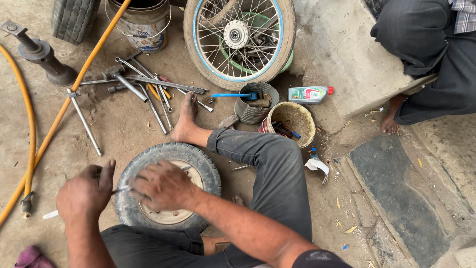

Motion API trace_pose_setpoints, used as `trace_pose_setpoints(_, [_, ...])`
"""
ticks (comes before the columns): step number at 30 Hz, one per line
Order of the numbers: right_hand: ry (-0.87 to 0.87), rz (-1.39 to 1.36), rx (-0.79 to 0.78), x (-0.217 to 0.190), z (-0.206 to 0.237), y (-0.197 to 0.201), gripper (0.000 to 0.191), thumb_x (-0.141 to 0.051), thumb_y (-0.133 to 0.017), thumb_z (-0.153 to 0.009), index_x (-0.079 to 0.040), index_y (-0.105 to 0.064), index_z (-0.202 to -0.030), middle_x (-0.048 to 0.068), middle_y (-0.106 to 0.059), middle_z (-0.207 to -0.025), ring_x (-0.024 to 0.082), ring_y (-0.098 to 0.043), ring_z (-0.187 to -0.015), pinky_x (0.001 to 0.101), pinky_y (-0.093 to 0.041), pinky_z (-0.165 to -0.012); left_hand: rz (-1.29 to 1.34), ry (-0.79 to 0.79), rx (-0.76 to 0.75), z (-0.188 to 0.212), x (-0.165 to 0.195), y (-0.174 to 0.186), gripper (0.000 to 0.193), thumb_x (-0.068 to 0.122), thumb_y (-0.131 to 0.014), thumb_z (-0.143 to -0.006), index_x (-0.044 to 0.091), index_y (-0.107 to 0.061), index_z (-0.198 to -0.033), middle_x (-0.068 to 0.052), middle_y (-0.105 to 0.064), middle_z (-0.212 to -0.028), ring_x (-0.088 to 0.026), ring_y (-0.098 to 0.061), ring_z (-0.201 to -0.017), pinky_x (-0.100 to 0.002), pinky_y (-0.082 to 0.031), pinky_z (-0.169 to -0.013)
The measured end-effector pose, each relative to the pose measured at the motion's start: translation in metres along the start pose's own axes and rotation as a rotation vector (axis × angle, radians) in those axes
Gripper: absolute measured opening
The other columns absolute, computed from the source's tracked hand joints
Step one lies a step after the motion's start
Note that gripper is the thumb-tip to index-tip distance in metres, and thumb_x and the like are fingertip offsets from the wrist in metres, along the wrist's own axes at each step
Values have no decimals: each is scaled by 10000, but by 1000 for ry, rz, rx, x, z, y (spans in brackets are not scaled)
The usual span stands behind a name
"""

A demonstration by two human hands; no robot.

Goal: The person sits on the ground with a small rubber wheel across their lap and uses a long socket wrench to loosen and turn the bolts on the wheel hub, repositioning the wrench on different bolts by hand and steadying the wheel with the other hand.

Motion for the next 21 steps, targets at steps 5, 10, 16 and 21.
trace_pose_setpoints(5, [-351, -106, 168, 51, -35, -4, 233, -251, -539, -1056, -118, -656, -1209, 84, -684, -948, 230, -632, -796, 454, -501, -834, 154, -416, 187, 21, 1, -25, 452, 438, -506, -1049, 178, -633, -1396, -157, -587, -1469, -411, -534, -1338, -515, -464, -1049])
trace_pose_setpoints(10, [-478, 10, 358, 78, -105, -18, 342, -212, -688, -799, -90, -611, -1110, 154, -610, -1167, 354, -612, -1072, 546, -480, -877, 1011, -496, -317, 59, 23, -102, 826, 264, -660, -957, 6, -194, -1589, -233, -415, -1602, -340, -363, -1487, -465, -280, -1191])
trace_pose_setpoints(16, [102, 73, -407, -8, -143, -107, 343, -107, -610, -928, -119, -605, -1271, 135, -587, -1264, 290, -615, -1152, 425, -578, -908, 1305, -425, -173, 7, 37, -144, 637, 234, -670, -940, 7, -326, -1426, -125, -472, -1236, -260, -554, -1024, -371, -452, -851])
trace_pose_setpoints(21, [220, -159, -627, -108, -51, -82, 377, -485, -667, -828, -162, -681, -1022, 90, -709, -960, 275, -717, -894, 467, -592, -733, 1586, -442, -38, -41, 38, -152, 349, 240, -653, -1012, -31, -566, -1214, -37, -524, -861, -156, -517, -705, -285, -416, -579])
Point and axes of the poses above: each hand's wrist, its own z-axis away from the middle knuckle, its own y-axis out of the back of the hand, x = y × z, the point moved 7 cm from there along -z, towards the middle knuckle
